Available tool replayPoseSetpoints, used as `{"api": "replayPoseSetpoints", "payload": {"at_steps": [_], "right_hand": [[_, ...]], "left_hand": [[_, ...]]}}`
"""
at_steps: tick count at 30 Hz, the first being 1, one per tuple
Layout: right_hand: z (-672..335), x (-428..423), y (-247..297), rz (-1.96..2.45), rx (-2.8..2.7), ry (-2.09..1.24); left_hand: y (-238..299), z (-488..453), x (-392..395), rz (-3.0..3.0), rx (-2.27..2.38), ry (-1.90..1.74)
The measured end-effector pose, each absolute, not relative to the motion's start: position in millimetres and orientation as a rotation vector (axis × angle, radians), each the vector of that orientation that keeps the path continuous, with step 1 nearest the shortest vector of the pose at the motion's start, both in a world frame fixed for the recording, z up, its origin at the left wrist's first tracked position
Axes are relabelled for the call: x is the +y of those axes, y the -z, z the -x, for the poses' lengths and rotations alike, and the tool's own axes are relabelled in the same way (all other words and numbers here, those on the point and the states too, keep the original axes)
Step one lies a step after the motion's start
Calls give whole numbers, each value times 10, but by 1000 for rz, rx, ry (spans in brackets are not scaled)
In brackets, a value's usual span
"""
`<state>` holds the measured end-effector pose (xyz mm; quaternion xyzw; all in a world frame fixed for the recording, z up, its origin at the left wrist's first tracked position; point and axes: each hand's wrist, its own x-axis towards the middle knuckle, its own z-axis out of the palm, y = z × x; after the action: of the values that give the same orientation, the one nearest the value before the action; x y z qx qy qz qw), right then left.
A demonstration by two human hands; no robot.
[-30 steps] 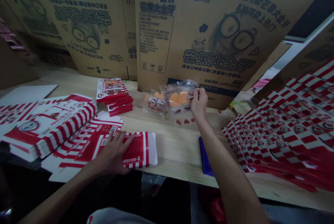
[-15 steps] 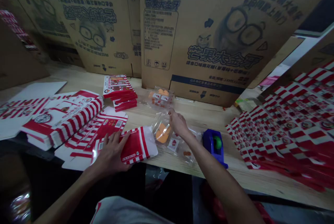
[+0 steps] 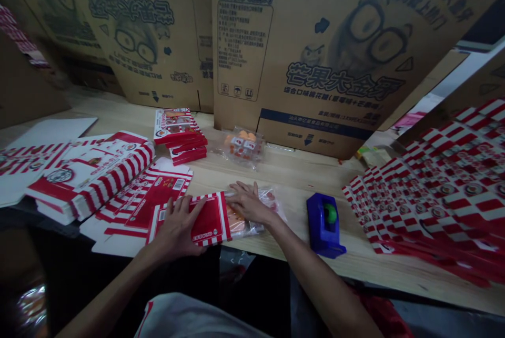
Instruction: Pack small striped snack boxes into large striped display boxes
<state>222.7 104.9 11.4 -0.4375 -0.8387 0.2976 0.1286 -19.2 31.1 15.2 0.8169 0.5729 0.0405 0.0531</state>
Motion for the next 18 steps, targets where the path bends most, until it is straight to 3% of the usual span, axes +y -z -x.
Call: {"api": "replayPoseSetpoints", "payload": {"at_steps": [6, 10, 18], "right_hand": [[-2712, 929, 101, 1588, -1505, -636], [-3113, 620, 194, 1857, -1374, -542], [-2322, 138, 299, 1455, -1300, -988]], "left_hand": [[-220, 203, 371, -2436, 1683, -3], [-203, 198, 390, -2462, 1676, 21], [-251, -289, 358, -2487, 1625, 4]]}}
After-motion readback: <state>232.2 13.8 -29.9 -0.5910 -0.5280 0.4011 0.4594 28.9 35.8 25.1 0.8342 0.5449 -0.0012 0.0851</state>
